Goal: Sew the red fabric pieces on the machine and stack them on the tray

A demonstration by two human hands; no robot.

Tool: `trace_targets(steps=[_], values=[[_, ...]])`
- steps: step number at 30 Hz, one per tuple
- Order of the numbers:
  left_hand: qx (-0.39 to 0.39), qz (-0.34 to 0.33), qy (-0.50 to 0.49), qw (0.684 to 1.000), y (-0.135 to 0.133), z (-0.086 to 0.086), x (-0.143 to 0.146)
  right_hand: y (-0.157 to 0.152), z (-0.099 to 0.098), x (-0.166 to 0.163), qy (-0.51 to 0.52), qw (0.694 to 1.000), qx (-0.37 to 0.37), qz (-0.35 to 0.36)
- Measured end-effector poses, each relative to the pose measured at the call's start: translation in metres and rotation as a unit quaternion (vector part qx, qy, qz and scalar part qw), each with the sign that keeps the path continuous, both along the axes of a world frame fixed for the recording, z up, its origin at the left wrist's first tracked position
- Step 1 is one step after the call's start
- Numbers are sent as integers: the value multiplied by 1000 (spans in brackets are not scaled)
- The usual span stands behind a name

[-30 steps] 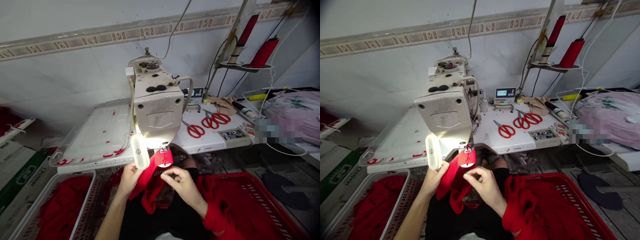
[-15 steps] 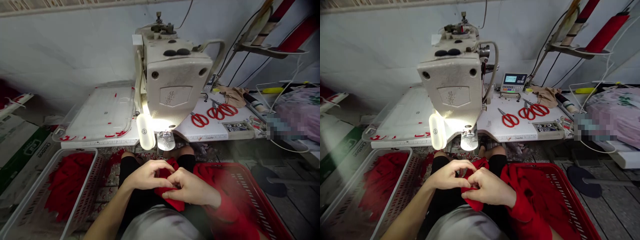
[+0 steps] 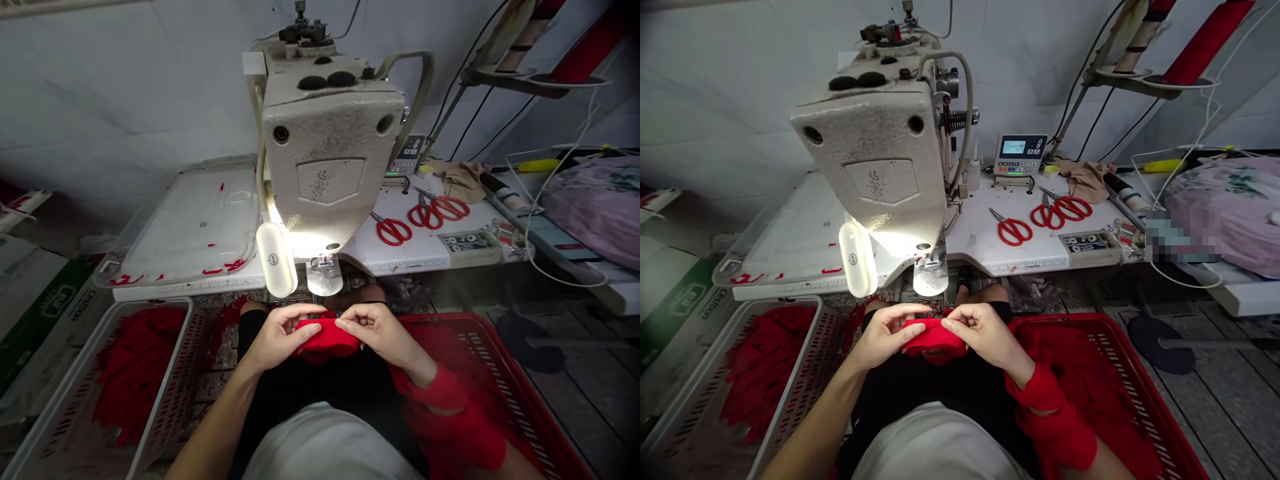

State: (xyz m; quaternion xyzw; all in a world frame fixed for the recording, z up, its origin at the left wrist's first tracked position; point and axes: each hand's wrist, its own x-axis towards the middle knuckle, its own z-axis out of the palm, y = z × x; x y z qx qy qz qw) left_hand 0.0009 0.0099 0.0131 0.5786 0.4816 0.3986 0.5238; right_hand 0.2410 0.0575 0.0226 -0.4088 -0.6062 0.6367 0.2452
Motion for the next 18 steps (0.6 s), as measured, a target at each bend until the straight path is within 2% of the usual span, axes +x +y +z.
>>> trace_targets(steps=[3, 5, 8, 10, 12, 15, 18], values=[[103, 16, 86, 991, 3, 9, -2, 0, 13, -7, -2, 999, 46, -13], [146, 35, 116, 982, 6, 17, -3, 0, 25, -11, -22, 992, 119, -29], [154, 52, 121, 979, 10, 27, -4, 2, 38, -15, -50, 966, 243, -70], [131, 73, 102, 983, 15, 31, -4, 7, 41, -17, -52, 955, 273, -106], [94, 100, 74, 988, 20, 32, -2, 14, 39, -18, -43, 958, 247, -136], [44, 140, 51, 988, 30, 32, 0, 27, 30, -20, 1, 975, 158, -158], [33, 173, 38, 984, 40, 32, 2, 38, 22, -20, 60, 979, 86, -176]])
